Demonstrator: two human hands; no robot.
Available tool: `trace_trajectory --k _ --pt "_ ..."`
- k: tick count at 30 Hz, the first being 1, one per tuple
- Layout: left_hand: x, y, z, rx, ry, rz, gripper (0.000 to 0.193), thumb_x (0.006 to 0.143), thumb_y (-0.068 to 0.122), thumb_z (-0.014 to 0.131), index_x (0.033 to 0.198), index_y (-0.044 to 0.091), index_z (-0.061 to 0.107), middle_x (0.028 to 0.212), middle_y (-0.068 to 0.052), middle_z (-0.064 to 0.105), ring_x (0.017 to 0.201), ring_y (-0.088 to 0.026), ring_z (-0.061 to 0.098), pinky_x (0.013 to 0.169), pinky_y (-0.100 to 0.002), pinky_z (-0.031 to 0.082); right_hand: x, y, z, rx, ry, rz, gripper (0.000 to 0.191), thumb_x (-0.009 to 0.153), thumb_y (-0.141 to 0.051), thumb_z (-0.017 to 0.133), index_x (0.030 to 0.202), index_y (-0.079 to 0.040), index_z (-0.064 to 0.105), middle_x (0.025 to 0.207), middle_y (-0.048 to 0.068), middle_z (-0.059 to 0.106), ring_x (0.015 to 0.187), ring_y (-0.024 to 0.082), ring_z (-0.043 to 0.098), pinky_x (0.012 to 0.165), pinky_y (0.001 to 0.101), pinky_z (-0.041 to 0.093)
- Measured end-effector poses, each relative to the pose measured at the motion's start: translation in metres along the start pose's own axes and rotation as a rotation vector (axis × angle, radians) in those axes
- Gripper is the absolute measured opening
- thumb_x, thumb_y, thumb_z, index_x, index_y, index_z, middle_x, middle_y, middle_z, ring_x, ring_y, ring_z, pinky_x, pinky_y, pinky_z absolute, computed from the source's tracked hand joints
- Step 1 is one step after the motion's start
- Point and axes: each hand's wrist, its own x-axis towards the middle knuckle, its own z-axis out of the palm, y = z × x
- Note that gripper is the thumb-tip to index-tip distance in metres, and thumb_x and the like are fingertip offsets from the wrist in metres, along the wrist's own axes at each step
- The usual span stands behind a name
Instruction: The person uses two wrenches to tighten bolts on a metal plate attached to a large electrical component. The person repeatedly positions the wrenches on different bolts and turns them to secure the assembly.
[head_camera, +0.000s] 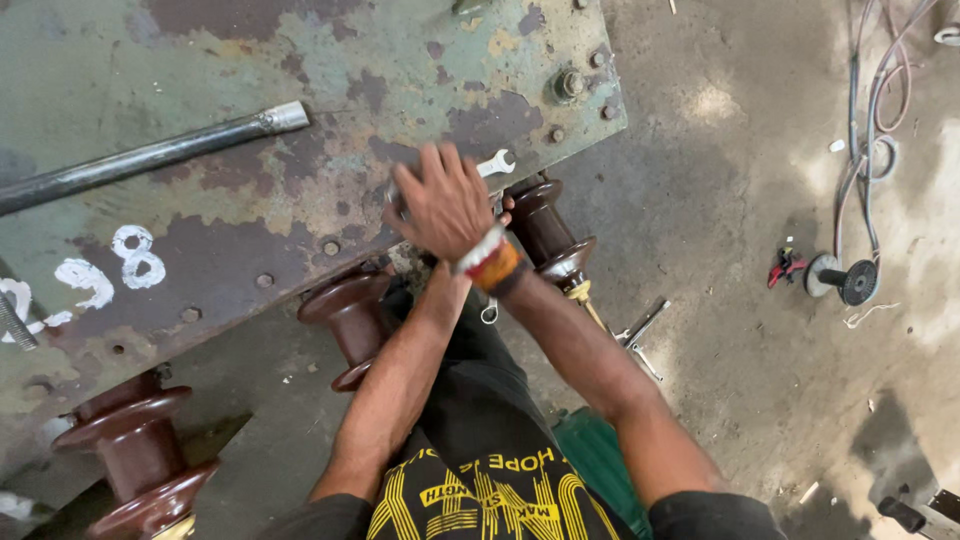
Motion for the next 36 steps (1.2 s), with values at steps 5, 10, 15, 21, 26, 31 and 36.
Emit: trace_trajectory --k 5,10,15,21,26,31,36 --pt "0.037 -0.010 -0.010 0.127 0.239 -0.012 0.030 0.093 0.009 0.071 0.121 0.002 0.064 0.113 -0.008 0.070 0.102 -0.020 0.068 0.084 -0.032 0.054 0.095 0.082 0.018 0.310 0.312 0.160 0.016 0.100 -0.015 0.066 0.110 -0.007 0.056 0.091 0.007 0.067 0.065 0.022 0.066 0.055 0.0361 0.057" --pt "0.028 -0.007 -0.006 0.127 0.155 0.039 0.021 0.093 0.006 0.075 0.112 0.001 0.066 0.101 -0.011 0.068 0.087 -0.023 0.068 0.062 -0.033 0.049 0.043 0.201 -0.022 0.090 0.628 0.436 0.019 0.090 -0.014 0.077 0.102 -0.010 0.063 0.081 0.009 0.075 0.068 0.024 0.074 0.062 0.0377 0.058" --pt "0.024 -0.004 0.006 0.135 0.163 0.058 0.022 0.091 0.010 0.075 0.111 0.003 0.066 0.098 -0.009 0.069 0.084 -0.023 0.069 0.062 -0.034 0.051 -0.087 0.173 -0.050 0.121 0.227 0.669 0.019 0.103 -0.012 0.070 0.120 -0.011 0.063 0.067 0.010 0.062 0.057 0.024 0.064 0.059 0.0389 0.051" --pt "0.022 -0.008 0.003 0.157 0.126 0.098 0.022 0.095 0.011 0.076 0.114 0.002 0.068 0.100 -0.008 0.069 0.080 -0.020 0.065 0.059 -0.031 0.047 -0.144 0.023 -0.049 0.096 -0.080 0.488 0.065 0.083 -0.021 0.080 0.143 -0.023 0.057 0.108 0.017 0.062 0.078 0.035 0.066 0.061 0.0448 0.054" --pt "0.004 -0.002 0.005 0.111 -0.068 0.147 0.027 0.096 0.023 0.069 0.118 0.008 0.064 0.107 -0.006 0.070 0.092 -0.017 0.067 0.074 -0.031 0.055 -0.084 -0.019 -0.027 0.048 -0.123 0.253 0.033 0.088 -0.029 0.081 0.115 -0.020 0.064 0.093 0.008 0.051 0.083 0.025 0.062 0.063 0.0425 0.052" --pt "0.021 -0.002 0.007 -0.017 0.288 -0.019 0.029 0.098 0.020 0.062 0.122 0.004 0.063 0.115 -0.008 0.072 0.101 -0.018 0.072 0.084 -0.032 0.063 0.049 0.041 0.030 0.097 0.193 0.057 0.027 0.089 -0.029 0.075 0.098 -0.009 0.059 0.092 0.010 0.056 0.076 0.025 0.061 0.063 0.0396 0.053" --pt "0.027 -0.001 0.008 0.200 0.131 0.063 0.020 0.096 0.011 0.072 0.114 0.003 0.065 0.100 -0.010 0.068 0.084 -0.022 0.068 0.060 -0.033 0.050 0.067 0.172 0.016 0.176 0.714 0.377 0.024 0.089 -0.018 0.081 0.098 -0.008 0.061 0.082 0.009 0.069 0.066 0.024 0.066 0.061 0.0369 0.054"
